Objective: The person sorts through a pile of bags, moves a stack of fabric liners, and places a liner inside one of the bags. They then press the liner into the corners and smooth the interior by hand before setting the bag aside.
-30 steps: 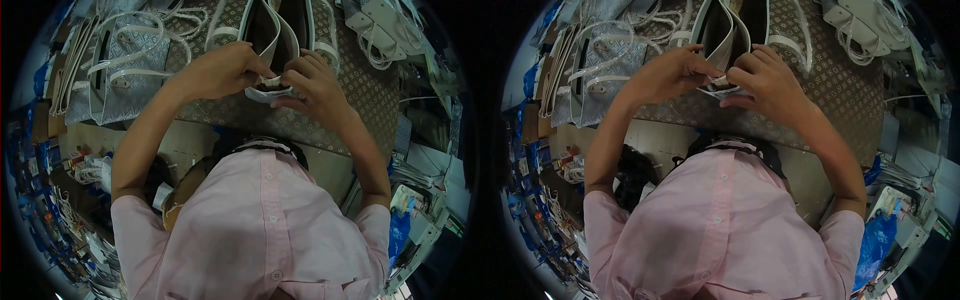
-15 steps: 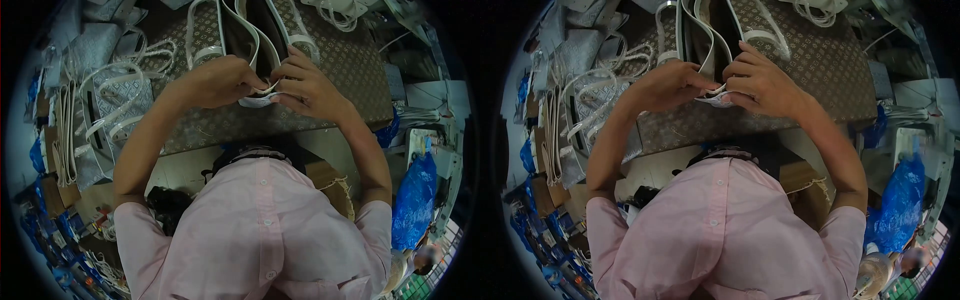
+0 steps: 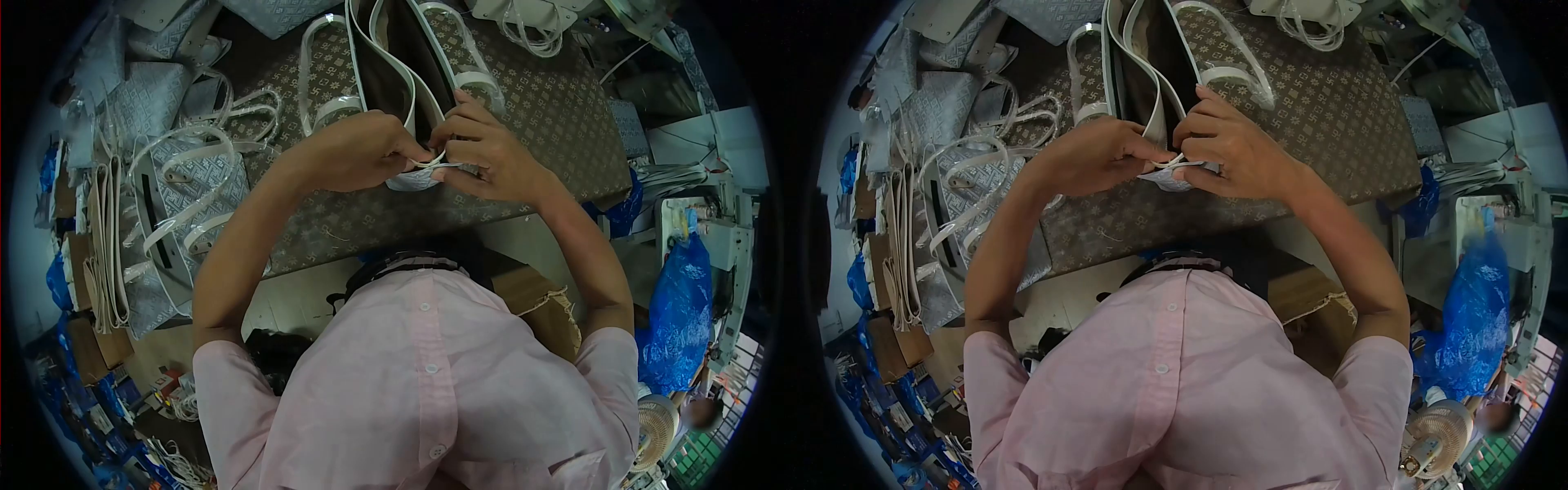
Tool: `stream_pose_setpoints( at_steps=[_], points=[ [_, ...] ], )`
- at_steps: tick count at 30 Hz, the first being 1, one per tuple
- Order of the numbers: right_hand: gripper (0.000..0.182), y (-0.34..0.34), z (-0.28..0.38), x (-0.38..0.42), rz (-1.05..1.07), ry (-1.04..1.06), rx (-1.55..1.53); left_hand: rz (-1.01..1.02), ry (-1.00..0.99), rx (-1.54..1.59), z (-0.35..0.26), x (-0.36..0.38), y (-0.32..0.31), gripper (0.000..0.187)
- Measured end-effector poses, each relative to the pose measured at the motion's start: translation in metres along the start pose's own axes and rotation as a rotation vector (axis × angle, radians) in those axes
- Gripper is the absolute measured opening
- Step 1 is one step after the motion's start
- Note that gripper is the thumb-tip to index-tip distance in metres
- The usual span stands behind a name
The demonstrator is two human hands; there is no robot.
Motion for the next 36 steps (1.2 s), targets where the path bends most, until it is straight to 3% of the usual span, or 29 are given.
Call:
stream_pose_setpoints(
  at_steps=[11, 23, 25, 28, 36],
  points=[
    [0.019, 0.002, -0.004, 0.006, -0.054, 0.011, -0.024, -0.011, -0.083, -0.064, -0.007, -0.003, -0.005, 0.023],
    [0.022, 0.001, -0.007, 0.011, -0.081, 0.009, -0.073, 0.004, -0.021, 0.003, -0.023, 0.002, -0.012, 0.016],
    [0.022, 0.003, -0.008, 0.011, -0.088, 0.013, -0.07, -0.325, -0.089, -0.168, -0.03, 0.007, -0.008, 0.016],
    [0.021, 0.002, -0.011, 0.013, -0.079, 0.009, -0.084, -0.458, -0.078, -0.226, -0.031, 0.012, -0.012, 0.016],
    [0.016, 0.007, -0.018, 0.016, 0.036, 0.017, -0.17, -0.518, -0.083, -0.294, -0.027, 0.02, -0.02, 0.019]
  ],
)
Point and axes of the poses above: each hand's wrist, its own x-axis away from the middle knuckle, its own y-axis out of the back of the hand, z = x × y, the point moved 8 cm from there along -x, towards the middle knuckle, and after that the axes turned 1 degree about y, right-handed, at the moved point
